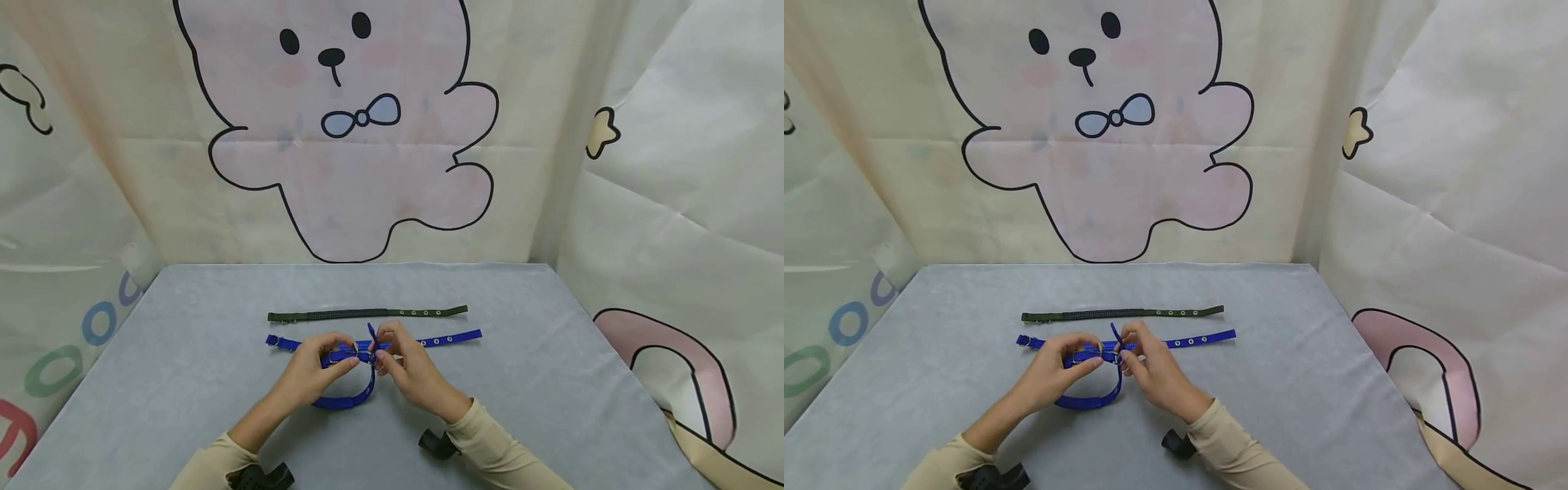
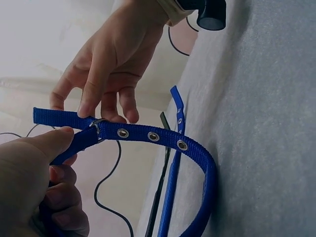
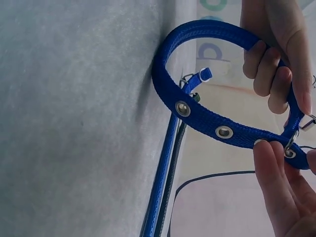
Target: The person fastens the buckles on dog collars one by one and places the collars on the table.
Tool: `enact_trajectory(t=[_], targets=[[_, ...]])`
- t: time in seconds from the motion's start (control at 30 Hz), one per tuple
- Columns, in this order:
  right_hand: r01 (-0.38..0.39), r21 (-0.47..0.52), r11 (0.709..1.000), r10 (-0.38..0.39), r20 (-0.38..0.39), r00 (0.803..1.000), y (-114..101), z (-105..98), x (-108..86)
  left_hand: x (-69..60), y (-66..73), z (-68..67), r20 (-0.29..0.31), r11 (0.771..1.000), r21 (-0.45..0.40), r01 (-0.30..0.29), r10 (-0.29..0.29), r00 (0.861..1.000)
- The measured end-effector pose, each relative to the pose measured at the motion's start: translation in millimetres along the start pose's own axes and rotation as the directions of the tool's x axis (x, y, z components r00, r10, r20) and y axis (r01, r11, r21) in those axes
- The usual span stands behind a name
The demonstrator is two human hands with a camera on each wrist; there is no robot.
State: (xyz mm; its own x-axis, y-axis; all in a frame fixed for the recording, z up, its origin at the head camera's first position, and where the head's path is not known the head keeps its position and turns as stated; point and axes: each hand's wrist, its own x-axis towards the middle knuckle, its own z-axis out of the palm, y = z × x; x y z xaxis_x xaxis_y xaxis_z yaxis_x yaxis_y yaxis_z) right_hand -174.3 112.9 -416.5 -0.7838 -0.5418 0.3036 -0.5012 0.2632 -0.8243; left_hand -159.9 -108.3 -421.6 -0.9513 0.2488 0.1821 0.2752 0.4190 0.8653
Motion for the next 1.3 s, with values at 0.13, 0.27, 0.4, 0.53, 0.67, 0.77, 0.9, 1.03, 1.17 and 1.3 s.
enact_trajectory(t=[0.13,0.27,0.4,0.53,0.67,0.77,0.9,1.03,1.17,1.3], targets=[[-0.011,0.005,1.000,0.011,-0.019,1.000,1.1,0.7,-2.2,-0.8,-1.9,3.2,0.001,1.000,0.007,0.014,-0.014,1.000],[0.001,-0.026,1.000,-0.003,-0.051,0.999,2.0,-0.2,-0.9,-0.1,-2.0,3.1,0.007,1.000,0.006,0.010,-0.011,1.000],[0.025,-0.064,0.998,-0.030,-0.087,0.996,1.5,-1.2,1.5,1.8,-1.0,0.1,0.008,1.000,-0.001,-0.008,0.008,1.000],[0.069,-0.120,0.990,-0.081,-0.100,0.992,5.1,3.0,1.7,0.9,-1.8,-1.4,0.012,1.000,-0.015,-0.010,0.010,1.000],[0.098,-0.195,0.976,-0.120,-0.105,0.987,8.1,6.4,0.6,-1.1,-3.2,0.0,-0.001,1.000,-0.024,-0.012,0.012,1.000],[0.094,-0.225,0.970,-0.120,-0.106,0.987,7.8,5.6,0.0,-1.1,-4.0,0.9,-0.013,1.000,-0.020,-0.020,0.020,1.000],[0.090,-0.195,0.977,-0.109,-0.087,0.990,8.1,3.0,1.1,1.2,-5.7,0.8,-0.021,0.999,-0.023,-0.041,0.041,0.999],[0.084,-0.147,0.986,-0.094,-0.064,0.993,9.8,2.8,0.5,1.4,-7.7,0.4,-0.022,0.997,-0.040,-0.062,0.061,0.998],[0.107,-0.215,0.971,-0.124,-0.065,0.990,11.5,5.4,-1.2,0.2,-8.9,0.6,-0.030,0.998,-0.034,-0.058,0.057,0.998],[0.148,-0.283,0.948,-0.182,-0.101,0.978,13.4,6.8,-1.5,0.8,-7.0,0.6,-0.051,0.998,-0.023,-0.051,0.049,0.997]])
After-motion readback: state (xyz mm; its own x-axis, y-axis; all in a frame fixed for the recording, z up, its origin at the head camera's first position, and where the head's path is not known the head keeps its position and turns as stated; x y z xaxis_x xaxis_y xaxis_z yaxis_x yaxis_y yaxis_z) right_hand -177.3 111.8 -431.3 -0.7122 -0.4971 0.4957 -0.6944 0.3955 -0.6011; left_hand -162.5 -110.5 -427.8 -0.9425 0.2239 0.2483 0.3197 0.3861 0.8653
